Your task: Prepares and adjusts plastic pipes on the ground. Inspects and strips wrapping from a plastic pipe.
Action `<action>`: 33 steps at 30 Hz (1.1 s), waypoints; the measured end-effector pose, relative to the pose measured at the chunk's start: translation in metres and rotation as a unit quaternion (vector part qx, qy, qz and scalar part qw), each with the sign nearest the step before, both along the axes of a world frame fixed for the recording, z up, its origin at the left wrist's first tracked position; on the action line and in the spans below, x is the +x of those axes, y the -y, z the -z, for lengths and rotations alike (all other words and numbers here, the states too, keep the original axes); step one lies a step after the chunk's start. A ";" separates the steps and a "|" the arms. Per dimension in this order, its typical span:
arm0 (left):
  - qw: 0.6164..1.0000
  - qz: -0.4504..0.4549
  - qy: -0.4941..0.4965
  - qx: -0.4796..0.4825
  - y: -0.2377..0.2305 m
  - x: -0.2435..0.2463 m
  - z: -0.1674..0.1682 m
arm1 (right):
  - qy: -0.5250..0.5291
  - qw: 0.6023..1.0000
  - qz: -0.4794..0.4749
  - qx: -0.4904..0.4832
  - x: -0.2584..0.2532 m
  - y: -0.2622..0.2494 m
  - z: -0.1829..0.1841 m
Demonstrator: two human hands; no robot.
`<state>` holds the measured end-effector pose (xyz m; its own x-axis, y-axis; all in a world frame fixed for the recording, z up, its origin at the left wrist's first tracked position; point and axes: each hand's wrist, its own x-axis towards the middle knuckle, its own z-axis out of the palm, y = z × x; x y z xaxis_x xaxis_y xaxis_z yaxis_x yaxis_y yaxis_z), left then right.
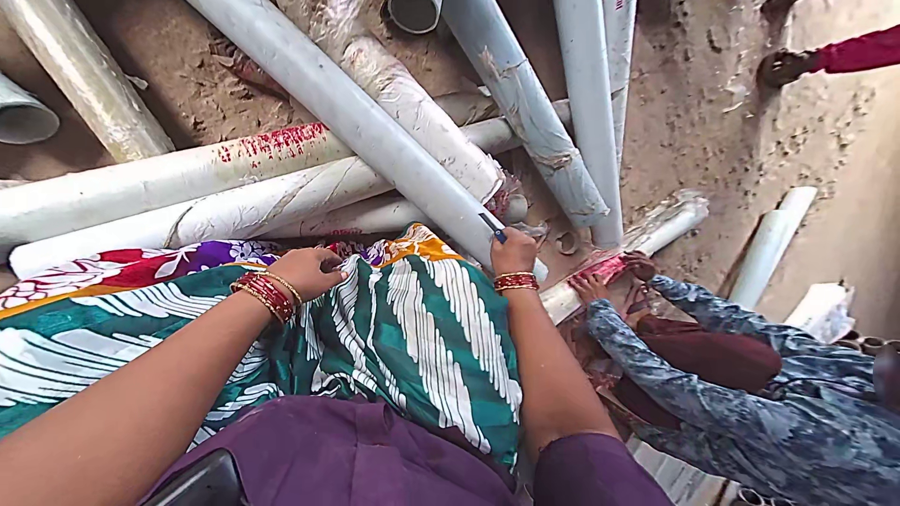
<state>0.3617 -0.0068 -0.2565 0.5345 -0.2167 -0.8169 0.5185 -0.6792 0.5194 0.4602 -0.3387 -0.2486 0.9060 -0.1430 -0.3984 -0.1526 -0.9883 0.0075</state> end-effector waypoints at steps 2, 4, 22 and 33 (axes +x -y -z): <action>1.000 0.001 -0.005 -0.005 0.001 0.001 -0.002 | -0.032 0.999 0.007 -0.034 0.007 -0.007 -0.003; 1.000 -0.008 -0.006 -0.008 -0.002 0.001 -0.005 | -0.058 0.997 0.009 -0.048 0.013 -0.011 -0.002; 1.000 -0.014 0.008 -0.020 -0.003 0.000 -0.011 | -0.006 0.994 -0.057 0.094 0.011 0.023 -0.001; 1.000 -0.006 0.001 -0.020 -0.005 -0.001 -0.006 | -0.044 0.993 -0.088 0.070 0.025 0.026 0.011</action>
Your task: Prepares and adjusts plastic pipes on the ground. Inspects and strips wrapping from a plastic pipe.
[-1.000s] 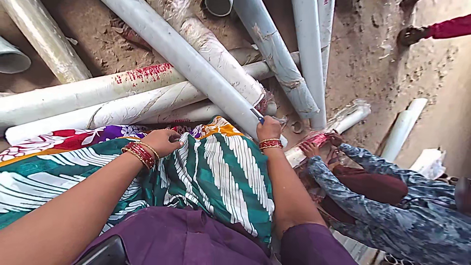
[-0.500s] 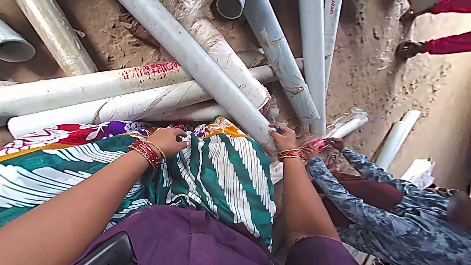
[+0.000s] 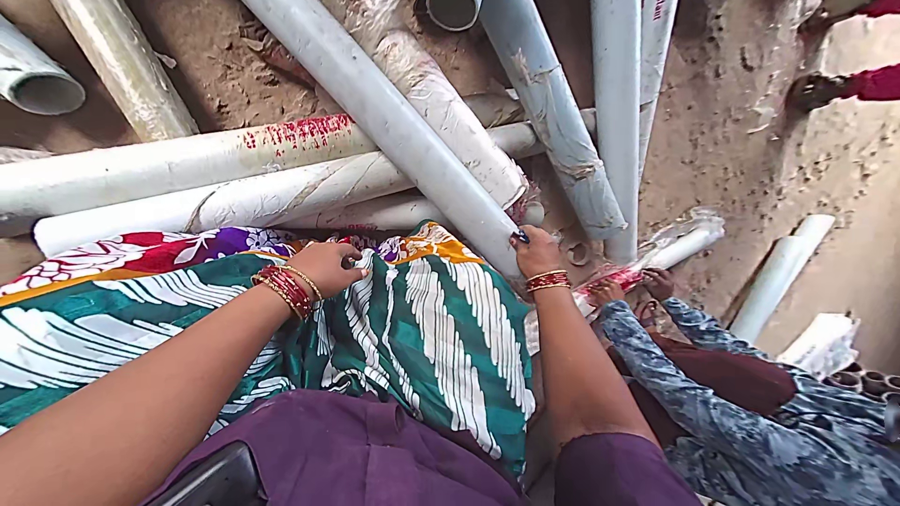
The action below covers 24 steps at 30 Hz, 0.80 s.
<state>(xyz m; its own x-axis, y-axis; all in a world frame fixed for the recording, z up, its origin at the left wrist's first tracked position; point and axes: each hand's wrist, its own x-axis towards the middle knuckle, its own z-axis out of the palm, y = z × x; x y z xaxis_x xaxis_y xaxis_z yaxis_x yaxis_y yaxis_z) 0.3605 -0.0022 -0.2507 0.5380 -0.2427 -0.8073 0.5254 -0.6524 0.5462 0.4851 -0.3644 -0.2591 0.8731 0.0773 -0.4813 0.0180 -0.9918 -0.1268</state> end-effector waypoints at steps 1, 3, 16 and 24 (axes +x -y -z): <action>1.000 0.003 -0.002 -0.002 0.000 0.000 0.000 | -0.031 0.999 -0.006 -0.004 0.006 0.001 -0.004; 1.000 0.008 -0.002 -0.004 -0.001 0.002 0.002 | -0.101 0.994 -0.025 -0.020 0.020 0.000 -0.010; 1.000 0.003 0.007 -0.007 0.000 0.001 0.002 | -0.068 0.994 0.063 -0.064 -0.024 0.052 -0.049; 1.000 0.000 -0.006 0.009 0.003 -0.002 0.002 | 0.046 0.987 0.047 0.143 -0.027 0.004 -0.004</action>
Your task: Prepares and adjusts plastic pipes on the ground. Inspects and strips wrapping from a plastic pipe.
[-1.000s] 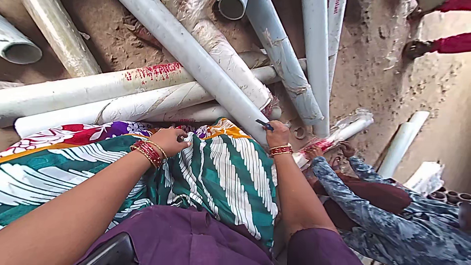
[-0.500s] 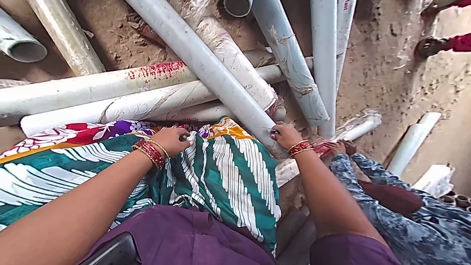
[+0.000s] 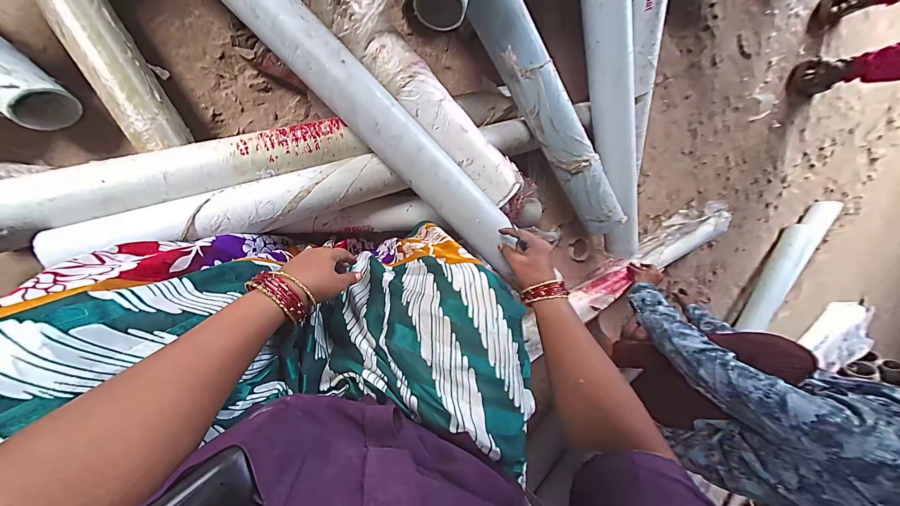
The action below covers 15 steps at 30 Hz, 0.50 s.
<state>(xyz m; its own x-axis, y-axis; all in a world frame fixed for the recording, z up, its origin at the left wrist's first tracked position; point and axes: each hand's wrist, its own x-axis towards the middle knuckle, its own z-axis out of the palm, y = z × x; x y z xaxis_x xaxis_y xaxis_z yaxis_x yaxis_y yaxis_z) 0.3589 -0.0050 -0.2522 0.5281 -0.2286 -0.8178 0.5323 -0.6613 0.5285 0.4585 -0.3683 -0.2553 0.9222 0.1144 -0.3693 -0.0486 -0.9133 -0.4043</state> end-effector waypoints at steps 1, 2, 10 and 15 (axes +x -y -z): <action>1.000 0.001 -0.001 0.000 0.001 0.000 0.001 | 0.033 0.999 -0.032 -0.011 -0.001 -0.006 0.008; 1.000 0.000 -0.001 0.001 0.000 0.000 0.002 | 0.056 0.996 -0.066 -0.032 -0.003 -0.011 0.016; 1.000 -0.001 -0.010 -0.006 -0.003 -0.001 0.004 | 0.069 0.948 0.265 -0.161 0.010 -0.010 0.001; 1.000 0.000 -0.009 -0.011 -0.002 -0.001 0.000 | 0.103 0.994 0.029 -0.011 0.009 -0.028 0.022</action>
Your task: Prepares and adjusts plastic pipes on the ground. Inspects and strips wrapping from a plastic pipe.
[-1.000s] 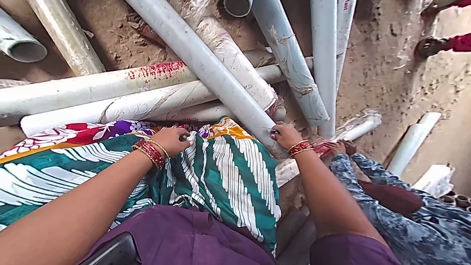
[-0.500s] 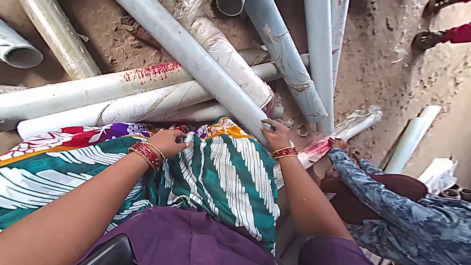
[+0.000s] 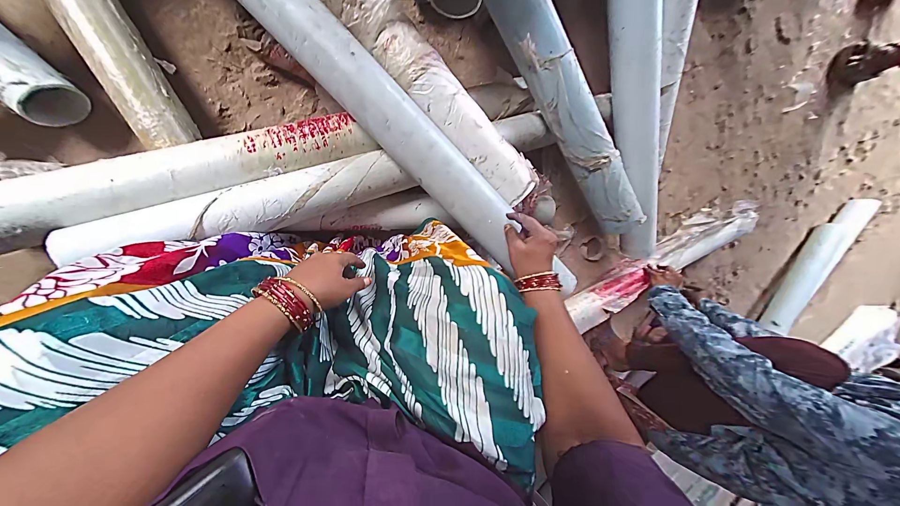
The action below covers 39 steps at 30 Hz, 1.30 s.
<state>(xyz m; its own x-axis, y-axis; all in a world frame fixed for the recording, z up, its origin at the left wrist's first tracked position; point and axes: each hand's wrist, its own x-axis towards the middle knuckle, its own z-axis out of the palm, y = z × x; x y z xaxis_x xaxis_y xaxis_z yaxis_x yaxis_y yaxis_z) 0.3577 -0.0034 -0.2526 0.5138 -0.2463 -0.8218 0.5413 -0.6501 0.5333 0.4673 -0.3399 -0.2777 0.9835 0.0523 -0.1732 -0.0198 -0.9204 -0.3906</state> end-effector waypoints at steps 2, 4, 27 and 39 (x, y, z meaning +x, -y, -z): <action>1.000 0.004 0.005 0.001 0.000 0.001 0.001 | -0.008 0.998 -0.066 -0.003 -0.002 -0.012 0.012; 1.000 0.005 0.006 0.002 0.000 0.001 0.001 | -0.004 0.992 -0.114 -0.052 -0.009 -0.012 0.018; 1.000 0.004 0.003 0.001 0.002 -0.006 0.002 | -0.250 0.968 -0.013 -0.034 -0.037 0.004 -0.019; 1.000 0.007 0.006 -0.001 0.000 -0.009 0.005 | -0.258 0.963 -0.012 -0.079 -0.025 0.012 -0.032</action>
<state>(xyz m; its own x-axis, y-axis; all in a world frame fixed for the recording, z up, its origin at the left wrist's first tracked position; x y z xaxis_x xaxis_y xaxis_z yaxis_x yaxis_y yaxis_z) 0.3487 -0.0032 -0.2577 0.5205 -0.2559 -0.8146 0.5248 -0.6567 0.5416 0.4425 -0.3517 -0.2457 0.7633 0.0070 -0.6460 -0.1511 -0.9703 -0.1891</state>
